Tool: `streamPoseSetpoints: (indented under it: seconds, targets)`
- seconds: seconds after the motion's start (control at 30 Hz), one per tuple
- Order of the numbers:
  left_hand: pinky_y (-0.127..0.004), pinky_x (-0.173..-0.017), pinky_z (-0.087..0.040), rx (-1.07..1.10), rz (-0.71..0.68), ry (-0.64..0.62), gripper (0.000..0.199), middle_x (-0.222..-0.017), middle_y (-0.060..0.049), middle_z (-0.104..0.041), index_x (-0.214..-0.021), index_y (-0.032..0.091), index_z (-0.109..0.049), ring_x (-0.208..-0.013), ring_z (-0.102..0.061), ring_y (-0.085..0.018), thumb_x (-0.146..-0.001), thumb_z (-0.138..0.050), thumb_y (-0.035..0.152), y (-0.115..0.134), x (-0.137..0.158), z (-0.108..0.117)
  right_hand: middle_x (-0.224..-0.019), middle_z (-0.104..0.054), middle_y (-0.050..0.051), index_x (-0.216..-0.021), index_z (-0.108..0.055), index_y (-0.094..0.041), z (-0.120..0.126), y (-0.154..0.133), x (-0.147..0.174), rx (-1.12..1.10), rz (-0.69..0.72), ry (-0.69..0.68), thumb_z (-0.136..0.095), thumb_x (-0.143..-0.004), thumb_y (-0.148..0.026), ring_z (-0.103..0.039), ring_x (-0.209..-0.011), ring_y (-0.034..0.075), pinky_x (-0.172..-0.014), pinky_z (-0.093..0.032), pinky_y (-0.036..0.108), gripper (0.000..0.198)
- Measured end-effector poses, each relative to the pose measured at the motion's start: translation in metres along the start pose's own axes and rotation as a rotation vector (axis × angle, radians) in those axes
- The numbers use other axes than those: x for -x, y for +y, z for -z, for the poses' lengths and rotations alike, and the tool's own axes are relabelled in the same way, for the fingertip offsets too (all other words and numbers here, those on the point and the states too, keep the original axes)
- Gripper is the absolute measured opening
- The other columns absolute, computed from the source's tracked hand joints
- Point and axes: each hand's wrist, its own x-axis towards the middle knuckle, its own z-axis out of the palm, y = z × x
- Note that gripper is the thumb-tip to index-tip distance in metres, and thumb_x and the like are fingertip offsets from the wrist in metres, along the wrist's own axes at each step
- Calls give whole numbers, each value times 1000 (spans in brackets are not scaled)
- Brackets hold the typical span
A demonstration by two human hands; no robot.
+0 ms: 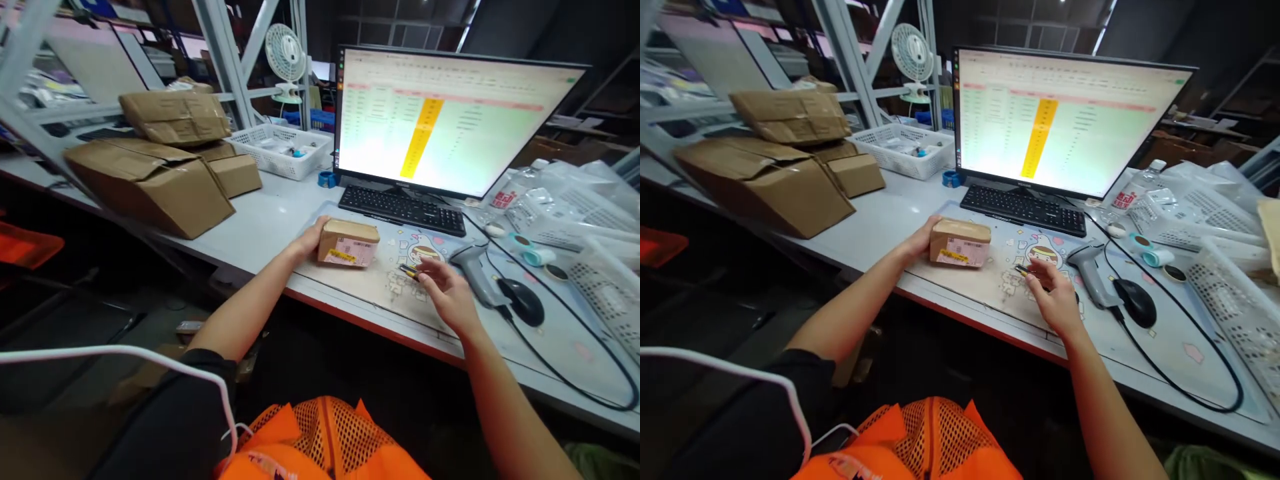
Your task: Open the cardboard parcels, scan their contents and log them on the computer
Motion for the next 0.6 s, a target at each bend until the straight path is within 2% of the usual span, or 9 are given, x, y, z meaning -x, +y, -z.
streamPoseSetpoints:
  seconds: [0.07, 0.13, 0.23, 0.33, 0.43, 0.53, 0.6]
  targets:
    - [-37, -68, -51, -145, -47, 105, 60, -79, -10, -72, -86, 21, -72, -81, -67, -32, -88, -55, 79, 1, -9, 2, -120, -76, 14, -132, -67, -22, 12, 6, 1, 5, -23, 7, -74, -92, -62, -74, -111, 31, -103, -61, 54, 58]
    - [-38, -78, -51, -291, -153, 206, 48, -84, -9, -71, -81, 23, -70, -92, -66, -32, -91, -58, 68, 2, -14, 9, -116, -76, 14, -131, -68, -22, 21, 10, -1, 18, -42, 8, -75, -91, -62, -75, -108, 31, -101, -62, 54, 58]
    - [-35, -89, -50, -338, -267, 307, 32, -93, -7, -72, -80, 23, -66, -100, -64, -29, -92, -57, 51, 0, -16, 14, -116, -76, 13, -129, -69, -22, 22, 8, -12, 20, -50, 13, -75, -91, -61, -74, -107, 30, -103, -61, 53, 55]
    - [-32, -87, -51, -167, -292, 290, 26, -96, -6, -72, -85, 20, -66, -96, -64, -24, -89, -56, 44, -3, -19, 10, -118, -75, 14, -129, -69, -22, 5, -1, -33, 7, -19, -39, -75, -90, -59, -74, -109, 31, -101, -63, 52, 54]
    - [-30, -80, -52, -24, -269, 255, 26, -90, -5, -71, -88, 19, -68, -88, -65, -22, -85, -59, 44, -5, -27, 3, -135, -70, 16, -144, -63, -24, -23, -11, -60, 2, 19, -162, -76, -89, -56, -72, -116, 33, -96, -65, 53, 65]
    - [-31, -71, -52, 103, -182, 194, 27, -80, -3, -70, -90, 19, -69, -78, -66, -22, -82, -64, 44, -5, -38, 1, -168, -44, 14, -166, -42, -34, -52, -13, -88, -22, 23, -288, -82, -85, -54, -63, -134, 38, -101, -63, 58, 92]
    - [-32, -70, -53, 158, -157, 137, 28, -78, -3, -70, -90, 20, -69, -76, -68, -23, -79, -68, 46, -3, -48, 0, -178, -27, 9, -171, -31, -38, -67, -11, -103, -67, 29, -356, -86, -81, -54, -54, -145, 41, -106, -60, 61, 107]
